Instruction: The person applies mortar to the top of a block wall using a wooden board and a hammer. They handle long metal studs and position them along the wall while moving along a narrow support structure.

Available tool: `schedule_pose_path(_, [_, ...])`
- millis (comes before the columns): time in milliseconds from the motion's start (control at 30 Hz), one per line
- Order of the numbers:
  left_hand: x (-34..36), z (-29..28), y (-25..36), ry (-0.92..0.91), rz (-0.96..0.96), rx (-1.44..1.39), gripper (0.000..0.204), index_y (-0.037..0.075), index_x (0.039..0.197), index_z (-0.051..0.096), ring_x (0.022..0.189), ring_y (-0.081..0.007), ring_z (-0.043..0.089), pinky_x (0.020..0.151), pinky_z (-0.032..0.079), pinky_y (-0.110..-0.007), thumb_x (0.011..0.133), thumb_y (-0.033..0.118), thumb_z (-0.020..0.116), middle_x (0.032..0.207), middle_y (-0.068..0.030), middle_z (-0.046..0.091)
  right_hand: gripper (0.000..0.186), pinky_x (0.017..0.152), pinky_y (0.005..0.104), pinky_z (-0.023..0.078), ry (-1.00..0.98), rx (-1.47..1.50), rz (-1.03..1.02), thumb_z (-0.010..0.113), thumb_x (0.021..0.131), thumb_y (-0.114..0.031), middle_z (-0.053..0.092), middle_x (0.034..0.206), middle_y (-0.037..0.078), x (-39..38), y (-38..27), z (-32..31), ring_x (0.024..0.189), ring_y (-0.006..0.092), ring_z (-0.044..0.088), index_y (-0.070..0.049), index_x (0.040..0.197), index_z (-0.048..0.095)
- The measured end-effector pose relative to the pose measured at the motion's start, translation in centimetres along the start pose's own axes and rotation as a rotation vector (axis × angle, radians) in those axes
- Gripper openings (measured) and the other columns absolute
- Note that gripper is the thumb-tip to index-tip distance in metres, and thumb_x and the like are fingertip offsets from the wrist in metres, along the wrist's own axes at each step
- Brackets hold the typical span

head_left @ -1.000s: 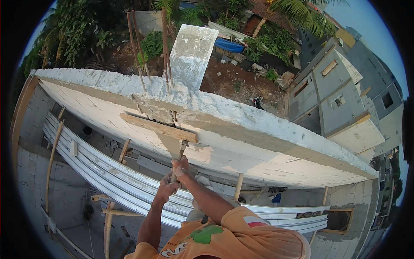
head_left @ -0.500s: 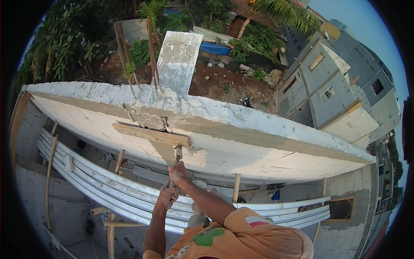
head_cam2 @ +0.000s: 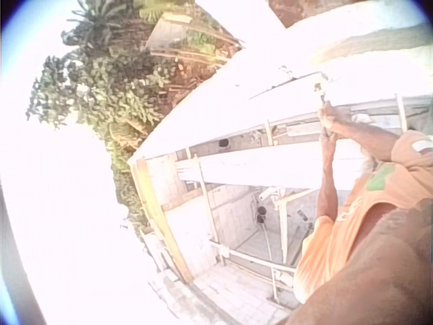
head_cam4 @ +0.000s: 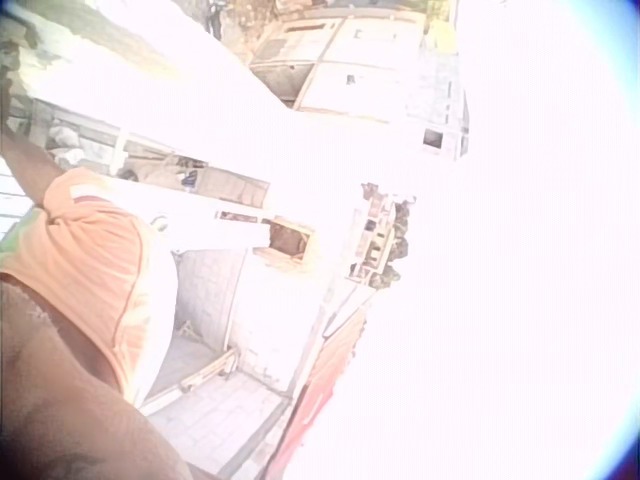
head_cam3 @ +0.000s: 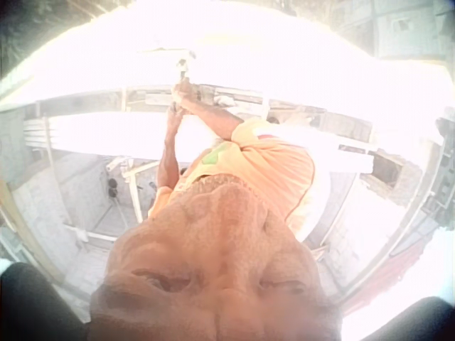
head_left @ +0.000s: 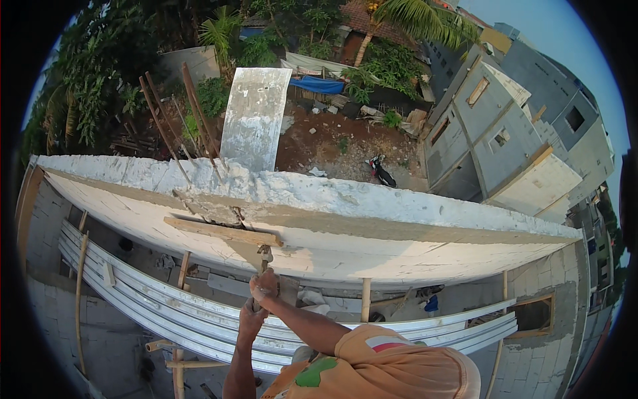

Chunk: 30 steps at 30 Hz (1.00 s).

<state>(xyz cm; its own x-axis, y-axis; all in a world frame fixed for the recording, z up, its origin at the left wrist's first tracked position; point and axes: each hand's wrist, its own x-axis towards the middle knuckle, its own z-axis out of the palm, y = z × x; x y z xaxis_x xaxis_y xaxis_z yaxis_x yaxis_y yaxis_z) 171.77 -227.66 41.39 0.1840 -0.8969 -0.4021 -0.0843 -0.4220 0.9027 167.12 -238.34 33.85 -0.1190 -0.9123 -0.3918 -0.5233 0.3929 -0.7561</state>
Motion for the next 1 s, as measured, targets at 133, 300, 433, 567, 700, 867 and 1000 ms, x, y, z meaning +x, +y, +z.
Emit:
schedule_pose_path(133, [0.6, 0.6, 0.0, 0.079, -0.069, 0.077, 0.023, 0.0, 0.08, 0.063, 0.053, -0.0078, 0.051, 0.048, 0.04, -0.029, 0.077, 0.019, 0.074, 0.059, -0.0028, 0.058, 0.043, 0.061, 0.0484, 0.053, -0.101, -0.298, -0.311, 0.063, 0.082, -0.026, 0.063, 0.078, 0.025, 1.8, 2.3, 2.5, 0.075, 0.0429, 0.066, 0.007, 0.102, 0.044])
schedule_pose_path(300, [0.6, 1.0, 0.8, 0.095, -0.186, 0.062, 0.017, 0.005, 0.072, 0.061, 0.048, -0.0055, 0.044, 0.041, 0.033, -0.028, 0.075, 0.015, 0.074, 0.057, 0.0036, 0.052, 0.042, 0.059, 0.0483, 0.052, -0.007, -0.003, -0.098, 0.064, 0.081, -0.027, 0.062, 0.076, 0.022, 2.1, 3.4, 3.7, 0.072, 0.0421, 0.065, 0.006, 0.098, 0.045])
schedule_pose_path(433, [0.3, 1.5, 1.2, 0.103, -0.085, 0.003, 0.018, 0.004, 0.071, 0.06, 0.05, -0.0045, 0.041, 0.042, 0.03, -0.029, 0.075, 0.015, 0.075, 0.059, 0.0038, 0.052, 0.041, 0.058, 0.0478, 0.052, 0.038, -0.253, -0.386, 0.065, 0.08, -0.027, 0.061, 0.074, 0.02, 1.9, 2.7, 3.5, 0.072, 0.0419, 0.065, 0.005, 0.096, 0.045])
schedule_pose_path(567, [0.3, 1.5, 0.7, 0.092, -0.106, -0.033, 0.017, -0.002, 0.082, 0.064, 0.064, -0.0066, 0.049, 0.055, 0.04, -0.028, 0.076, 0.011, 0.074, 0.072, 0.0011, 0.06, 0.039, 0.057, 0.0465, 0.052, -0.026, 0.053, -0.134, 0.065, 0.081, -0.027, 0.061, 0.072, 0.02, 0.5, 1.6, 1.3, 0.071, 0.0412, 0.065, 0.004, 0.096, 0.045])
schedule_pose_path(700, [0.7, 1.2, -0.5, 0.028, -0.059, -0.132, 0.024, -0.006, 0.092, 0.065, 0.074, -0.0089, 0.056, 0.066, 0.047, -0.028, 0.077, 0.01, 0.073, 0.083, -0.0023, 0.067, 0.037, 0.058, 0.0452, 0.053, -0.042, -0.021, -0.071, 0.065, 0.081, -0.024, 0.063, 0.073, 0.022, -0.3, -0.2, -0.7, 0.071, 0.0404, 0.066, 0.003, 0.095, 0.045])
schedule_pose_path(867, [1.3, 1.0, -2.1, 0.058, -0.022, -0.071, 0.025, -0.005, 0.092, 0.065, 0.074, -0.0103, 0.059, 0.065, 0.049, -0.029, 0.076, 0.012, 0.073, 0.082, -0.0055, 0.068, 0.037, 0.061, 0.0482, 0.053, -0.035, 0.043, -0.056, 0.064, 0.081, -0.024, 0.063, 0.075, 0.025, -0.5, -0.6, -1.2, 0.073, 0.0437, 0.065, 0.005, 0.094, 0.045])
schedule_pose_path(1000, [1.4, 1.1, -2.9, 0.023, 0.004, -0.115, 0.024, -0.005, 0.093, 0.065, 0.074, -0.0111, 0.06, 0.065, 0.049, -0.03, 0.076, 0.011, 0.07, 0.082, -0.0056, 0.068, 0.038, 0.062, 0.0486, 0.052, 0.042, 0.022, -0.088, 0.064, 0.08, -0.025, 0.062, 0.072, 0.026, -0.3, 0.3, -0.6, 0.072, 0.0449, 0.064, 0.007, 0.092, 0.047])
